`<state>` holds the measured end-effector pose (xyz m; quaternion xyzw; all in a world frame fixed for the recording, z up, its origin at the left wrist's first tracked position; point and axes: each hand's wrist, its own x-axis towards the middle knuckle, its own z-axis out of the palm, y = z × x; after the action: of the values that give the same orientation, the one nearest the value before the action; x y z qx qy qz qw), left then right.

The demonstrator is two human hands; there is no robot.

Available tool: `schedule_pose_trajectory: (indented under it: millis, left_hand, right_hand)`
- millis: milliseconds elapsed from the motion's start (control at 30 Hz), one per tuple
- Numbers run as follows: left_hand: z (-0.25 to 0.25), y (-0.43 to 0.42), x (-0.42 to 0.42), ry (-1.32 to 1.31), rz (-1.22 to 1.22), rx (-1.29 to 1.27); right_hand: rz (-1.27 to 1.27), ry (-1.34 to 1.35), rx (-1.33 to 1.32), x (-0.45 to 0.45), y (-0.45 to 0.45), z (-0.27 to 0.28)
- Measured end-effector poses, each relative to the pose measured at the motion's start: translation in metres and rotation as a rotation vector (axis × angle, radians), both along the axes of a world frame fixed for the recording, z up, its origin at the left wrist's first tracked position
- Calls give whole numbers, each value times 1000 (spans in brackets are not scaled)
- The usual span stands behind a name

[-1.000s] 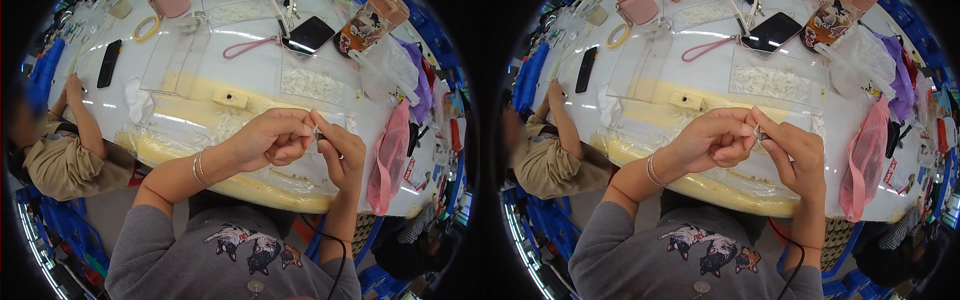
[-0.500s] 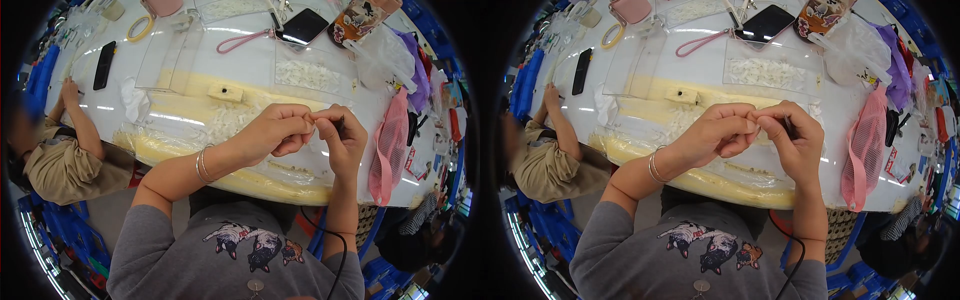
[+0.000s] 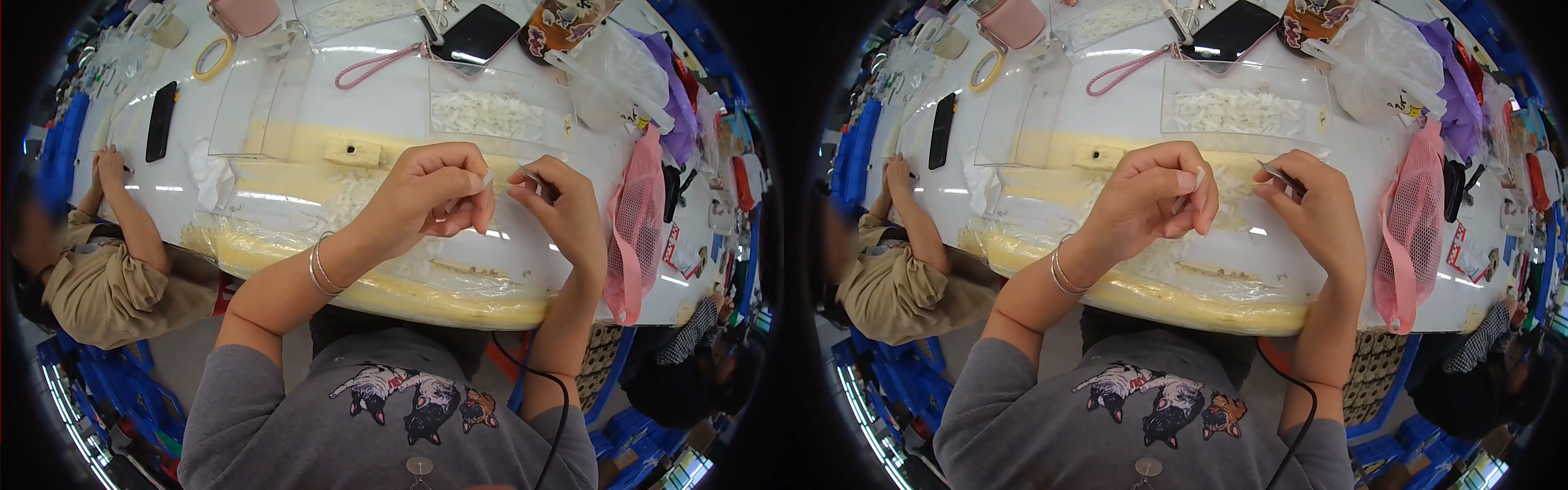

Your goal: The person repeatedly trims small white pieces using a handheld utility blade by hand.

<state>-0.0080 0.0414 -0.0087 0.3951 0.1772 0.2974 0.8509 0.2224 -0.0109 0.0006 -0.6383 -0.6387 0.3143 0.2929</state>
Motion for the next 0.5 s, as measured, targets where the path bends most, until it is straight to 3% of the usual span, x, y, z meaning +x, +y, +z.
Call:
schedule_pose_trajectory:
  millis: [300, 400, 500]
  left_hand:
    - [-7, 3, -1, -8, -82, -148]
    - [1, 2, 0, 196, -65, -85]
    - [9, -8, 9, 430, 28, 227]
  right_hand:
    - [130, -108, 58, -8, 3, -20]
    - [121, 8, -6, -2, 3, -9]
    - [104, 446, -90, -3, -3, 2]
